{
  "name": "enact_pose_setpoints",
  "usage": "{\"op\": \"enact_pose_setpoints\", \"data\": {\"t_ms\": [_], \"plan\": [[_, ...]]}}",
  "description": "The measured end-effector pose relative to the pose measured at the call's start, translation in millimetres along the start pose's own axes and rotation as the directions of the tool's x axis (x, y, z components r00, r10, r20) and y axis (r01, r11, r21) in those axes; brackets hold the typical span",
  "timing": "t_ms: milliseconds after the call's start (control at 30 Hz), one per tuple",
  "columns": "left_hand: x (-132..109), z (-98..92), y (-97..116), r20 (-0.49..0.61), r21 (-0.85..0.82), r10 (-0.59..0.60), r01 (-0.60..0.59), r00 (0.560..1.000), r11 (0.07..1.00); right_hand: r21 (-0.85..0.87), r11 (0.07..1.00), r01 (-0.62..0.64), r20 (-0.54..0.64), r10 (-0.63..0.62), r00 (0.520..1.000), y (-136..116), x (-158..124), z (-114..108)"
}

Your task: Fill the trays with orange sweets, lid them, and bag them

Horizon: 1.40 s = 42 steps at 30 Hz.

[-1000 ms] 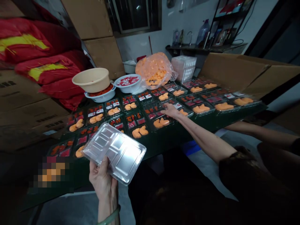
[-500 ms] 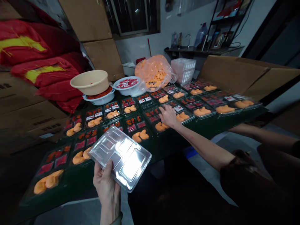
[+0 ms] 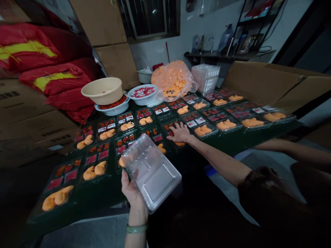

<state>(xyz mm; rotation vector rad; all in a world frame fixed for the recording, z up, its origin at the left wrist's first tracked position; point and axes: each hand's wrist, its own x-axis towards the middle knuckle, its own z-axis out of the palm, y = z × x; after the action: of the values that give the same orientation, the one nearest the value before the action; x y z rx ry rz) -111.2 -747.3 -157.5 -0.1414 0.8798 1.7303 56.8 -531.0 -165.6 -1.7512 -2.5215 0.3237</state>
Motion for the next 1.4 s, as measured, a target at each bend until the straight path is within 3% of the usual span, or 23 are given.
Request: {"op": "enact_pose_setpoints", "data": {"t_ms": [133,200,267,333,400,467,533,600,733,900,1067,1200,1400], "plan": [[6.8,4.4,-3.0,0.139,-0.013,0.056,-0.055,0.989,0.998,0.053,0.998,-0.036,-0.153,0.044,0.987,-10.9,-28.4,-27.5],[8.3,8.5,-6.4,0.170,0.006,0.152,-0.155,0.974,0.988,0.180,0.982,0.049,-0.266,0.001,0.964,-30.1,-59.0,-41.9],[7.3,12.4,-12.5,0.147,0.031,0.274,-0.281,0.951,0.959,0.354,0.886,0.300,-0.256,-0.217,0.942,-57.3,-93.9,-48.4],[3.5,14.7,-19.6,0.107,0.065,0.398,-0.406,0.911,0.911,0.423,0.739,0.524,-0.157,-0.510,0.846,-85.1,-121.1,-45.3],[-2.4,14.7,-24.9,0.099,0.101,0.481,-0.490,0.871,0.866,0.460,0.646,0.609,-0.081,-0.652,0.754,-104.9,-133.2,-36.5],[-8.8,12.9,-27.0,0.093,0.123,0.504,-0.512,0.859,0.850,0.558,0.592,0.581,-0.013,-0.694,0.720,-113.0,-131.5,-27.7],[-14.0,10.3,-26.5,0.075,0.133,0.485,-0.491,0.871,0.861,0.712,0.528,0.463,0.085,-0.719,0.690,-112.4,-123.2,-22.2],[-17.1,7.7,-25.1,0.073,0.137,0.462,-0.468,0.884,0.873,0.838,0.451,0.308,0.178,-0.758,0.627,-109.2,-115.2,-20.2],[-18.3,4.7,-24.4,0.123,0.173,0.429,-0.445,0.895,0.879,0.914,0.394,0.098,0.270,-0.772,0.576,-106.9,-109.0,-20.6],[-18.0,7.7,-26.4,0.225,0.233,0.348,-0.397,0.910,0.888,0.910,0.403,0.095,0.266,-0.747,0.609,-107.9,-110.1,-18.3],[-18.5,14.3,-26.9,0.213,0.176,0.437,-0.475,0.874,0.862,0.916,0.369,0.154,0.179,-0.722,0.668,-106.2,-110.0,-15.0],[-17.1,12.7,-26.2,0.289,0.208,0.361,-0.426,0.887,0.880,0.937,0.341,0.078,0.222,-0.753,0.619,-104.0,-108.0,-17.2],[-15.9,8.5,-25.1,0.337,0.240,0.317,-0.406,0.887,0.882,0.928,0.366,0.068,0.270,-0.787,0.554,-101.6,-103.9,-22.4]]}}
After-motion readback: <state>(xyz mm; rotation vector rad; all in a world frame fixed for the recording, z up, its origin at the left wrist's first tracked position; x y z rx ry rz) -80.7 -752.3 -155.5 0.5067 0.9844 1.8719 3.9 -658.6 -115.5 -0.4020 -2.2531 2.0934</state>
